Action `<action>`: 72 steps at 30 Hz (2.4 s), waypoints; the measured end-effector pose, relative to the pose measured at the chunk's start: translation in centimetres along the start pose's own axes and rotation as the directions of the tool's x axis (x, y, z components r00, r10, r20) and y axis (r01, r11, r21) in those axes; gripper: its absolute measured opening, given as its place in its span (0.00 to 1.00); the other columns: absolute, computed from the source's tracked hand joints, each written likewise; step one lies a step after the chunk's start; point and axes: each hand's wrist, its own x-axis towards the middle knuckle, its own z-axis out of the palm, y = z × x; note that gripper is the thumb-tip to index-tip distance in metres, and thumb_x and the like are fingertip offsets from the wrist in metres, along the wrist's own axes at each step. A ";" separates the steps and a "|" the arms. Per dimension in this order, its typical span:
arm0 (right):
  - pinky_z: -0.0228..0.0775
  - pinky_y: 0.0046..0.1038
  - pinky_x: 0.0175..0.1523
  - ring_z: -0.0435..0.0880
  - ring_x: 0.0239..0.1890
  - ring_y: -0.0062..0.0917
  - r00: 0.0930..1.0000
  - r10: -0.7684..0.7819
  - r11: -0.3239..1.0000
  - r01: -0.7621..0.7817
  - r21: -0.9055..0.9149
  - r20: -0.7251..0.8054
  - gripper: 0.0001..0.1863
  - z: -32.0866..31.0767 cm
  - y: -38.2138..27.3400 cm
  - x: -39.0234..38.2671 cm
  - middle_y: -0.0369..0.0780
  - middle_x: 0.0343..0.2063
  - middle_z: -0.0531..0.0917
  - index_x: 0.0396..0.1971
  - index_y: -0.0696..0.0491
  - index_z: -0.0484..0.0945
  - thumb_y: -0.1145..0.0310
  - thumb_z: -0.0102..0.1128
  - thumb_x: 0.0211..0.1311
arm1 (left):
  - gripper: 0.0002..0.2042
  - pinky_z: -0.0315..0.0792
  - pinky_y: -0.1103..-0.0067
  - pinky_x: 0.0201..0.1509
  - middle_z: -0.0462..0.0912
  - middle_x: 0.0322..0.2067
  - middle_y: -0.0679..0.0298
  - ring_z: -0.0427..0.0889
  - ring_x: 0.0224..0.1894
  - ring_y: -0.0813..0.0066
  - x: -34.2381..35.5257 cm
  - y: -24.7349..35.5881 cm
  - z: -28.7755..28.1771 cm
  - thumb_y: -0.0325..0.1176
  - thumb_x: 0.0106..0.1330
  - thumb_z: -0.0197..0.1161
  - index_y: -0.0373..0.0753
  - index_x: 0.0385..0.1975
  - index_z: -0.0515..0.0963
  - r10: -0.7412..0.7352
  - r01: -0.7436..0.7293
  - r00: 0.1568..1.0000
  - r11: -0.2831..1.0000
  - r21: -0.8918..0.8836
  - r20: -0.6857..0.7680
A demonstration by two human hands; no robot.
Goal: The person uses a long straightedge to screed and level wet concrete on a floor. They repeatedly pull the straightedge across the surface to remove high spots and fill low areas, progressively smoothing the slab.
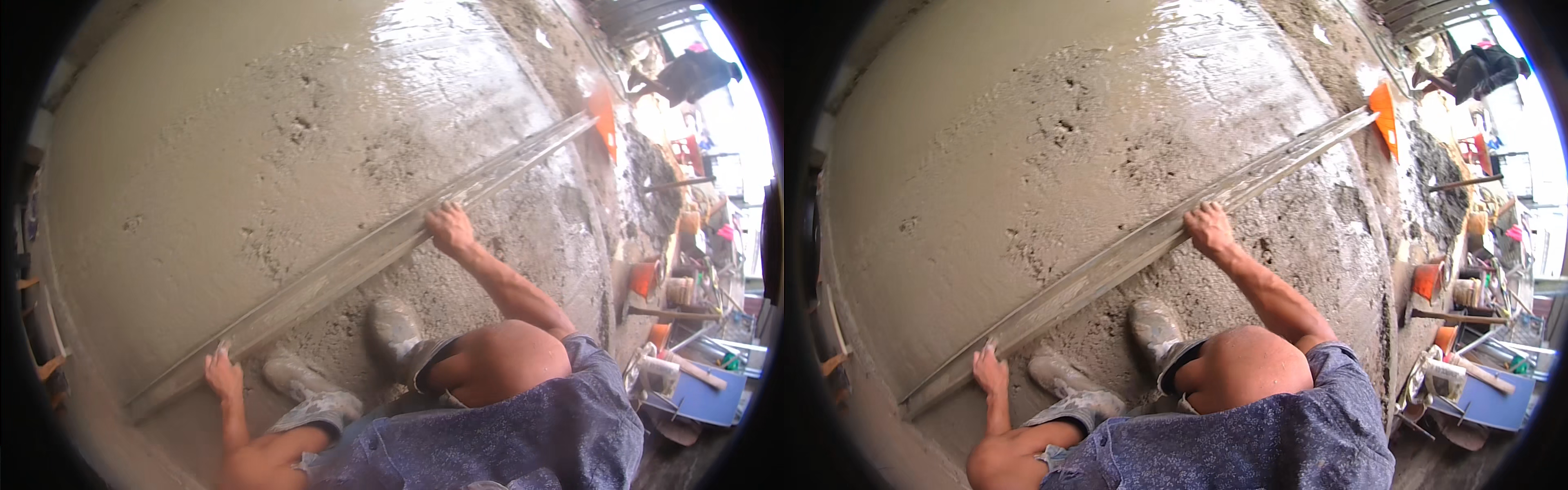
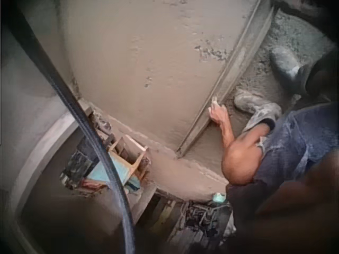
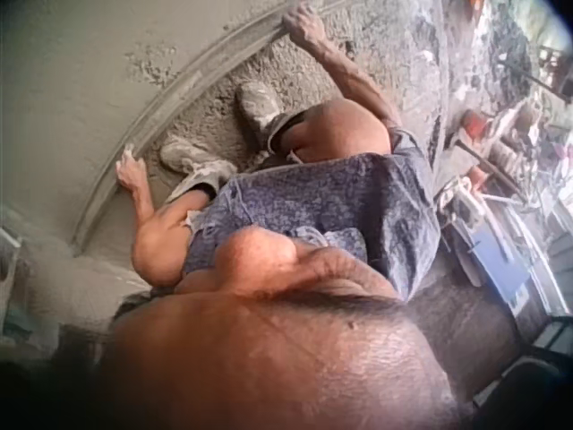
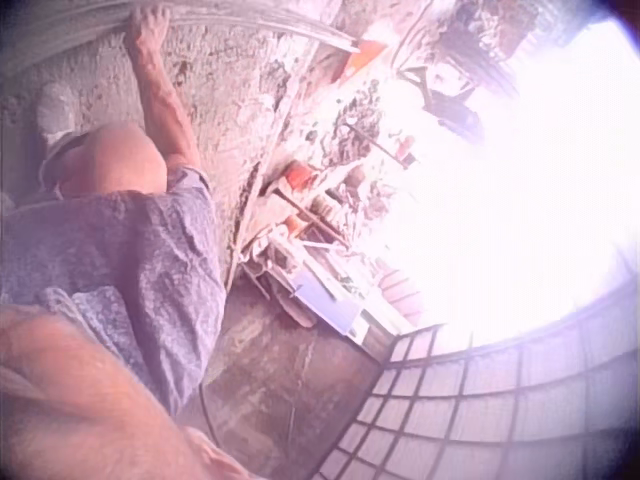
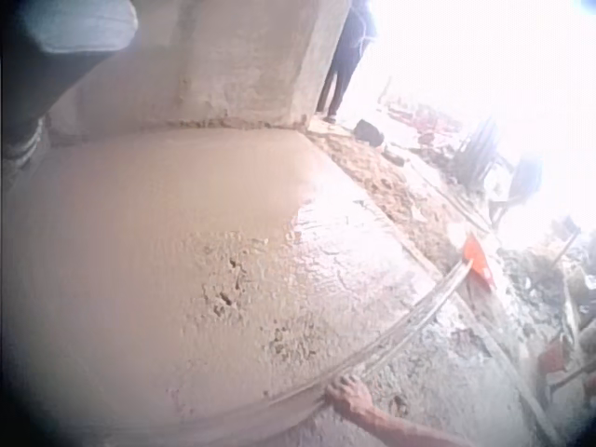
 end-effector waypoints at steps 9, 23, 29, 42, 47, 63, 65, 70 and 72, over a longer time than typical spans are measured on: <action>0.65 0.38 0.61 0.79 0.51 0.31 0.946 0.067 0.996 -0.047 -0.071 0.317 0.08 -1.3 1.2 -2.1 0.37 0.39 0.85 0.35 0.48 0.80 0.61 0.56 0.66 | 0.21 0.73 0.60 0.53 0.85 0.41 0.51 0.79 0.44 0.47 -3.7 0.9 2.3 0.21 0.46 0.68 0.35 0.44 0.81 0.032 -0.024 0.990 0.998 -0.058 0.135; 0.67 0.40 0.60 0.75 0.58 0.33 0.942 0.006 1.000 -0.011 0.015 0.337 0.10 -1.5 1.7 -1.3 0.38 0.47 0.79 0.41 0.48 0.77 0.66 0.58 0.60 | 0.26 0.74 0.64 0.58 0.81 0.52 0.56 0.79 0.51 0.52 -2.5 0.7 0.9 0.20 0.45 0.70 0.37 0.49 0.78 0.108 -0.130 0.972 0.987 0.098 0.209; 0.66 0.46 0.62 0.76 0.58 0.38 0.813 0.112 0.994 -0.104 -0.046 0.571 0.13 -2.7 1.6 0.0 0.40 0.51 0.78 0.47 0.49 0.75 0.72 0.59 0.62 | 0.26 0.75 0.68 0.62 0.78 0.57 0.63 0.77 0.58 0.61 -1.2 2.2 0.1 0.26 0.57 0.70 0.43 0.58 0.76 -0.132 -0.031 0.858 0.951 0.307 0.496; 0.67 0.44 0.62 0.78 0.58 0.37 0.838 0.201 0.979 -0.156 -0.131 0.508 0.12 -2.8 -0.6 0.4 0.40 0.51 0.81 0.47 0.49 0.75 0.74 0.57 0.64 | 0.22 0.76 0.68 0.59 0.79 0.53 0.64 0.78 0.54 0.60 -0.8 3.2 -1.5 0.25 0.59 0.68 0.43 0.55 0.77 -0.138 0.059 0.894 0.979 0.193 0.425; 0.71 0.38 0.56 0.81 0.51 0.38 0.883 0.192 0.981 -0.164 -0.102 0.428 0.11 -2.0 -3.3 -1.6 0.40 0.42 0.83 0.42 0.48 0.77 0.78 0.57 0.61 | 0.25 0.74 0.71 0.66 0.79 0.59 0.66 0.77 0.59 0.64 -3.5 1.2 -1.1 0.26 0.61 0.69 0.44 0.60 0.76 -0.135 0.045 0.914 0.971 0.235 0.383; 0.68 0.42 0.58 0.79 0.52 0.40 0.898 0.115 0.993 -0.103 -0.051 0.425 0.08 -1.8 0.8 -11.2 0.39 0.44 0.82 0.42 0.48 0.75 0.72 0.57 0.63 | 0.26 0.72 0.71 0.67 0.80 0.57 0.65 0.78 0.59 0.64 -11.9 6.7 3.3 0.23 0.58 0.68 0.44 0.59 0.77 -0.211 0.171 0.955 0.966 0.195 0.208; 0.66 0.43 0.63 0.78 0.57 0.42 0.844 0.207 0.978 -0.190 -0.085 0.494 0.10 -1.5 0.7 -12.8 0.41 0.48 0.82 0.45 0.48 0.75 0.72 0.57 0.65 | 0.27 0.72 0.69 0.65 0.81 0.56 0.63 0.78 0.57 0.61 -13.7 7.2 4.6 0.23 0.55 0.70 0.45 0.58 0.77 -0.098 0.072 0.978 0.987 0.142 0.185; 0.64 0.43 0.68 0.74 0.64 0.43 0.833 0.122 0.992 -0.127 -0.028 0.540 0.11 -2.8 -3.7 -14.7 0.43 0.55 0.80 0.45 0.50 0.75 0.75 0.55 0.64 | 0.26 0.71 0.70 0.68 0.80 0.58 0.67 0.78 0.57 0.68 -17.5 5.1 3.3 0.24 0.60 0.68 0.46 0.60 0.76 -0.283 0.206 0.907 0.944 0.257 0.313; 0.66 0.42 0.66 0.75 0.62 0.42 0.809 0.085 0.996 -0.081 -0.033 0.581 0.08 -3.1 -2.5 -15.5 0.42 0.54 0.81 0.44 0.50 0.74 0.74 0.54 0.67 | 0.26 0.71 0.70 0.67 0.79 0.59 0.68 0.78 0.57 0.69 -17.9 6.1 4.1 0.25 0.60 0.68 0.47 0.61 0.76 -0.376 0.283 0.872 0.910 0.303 0.313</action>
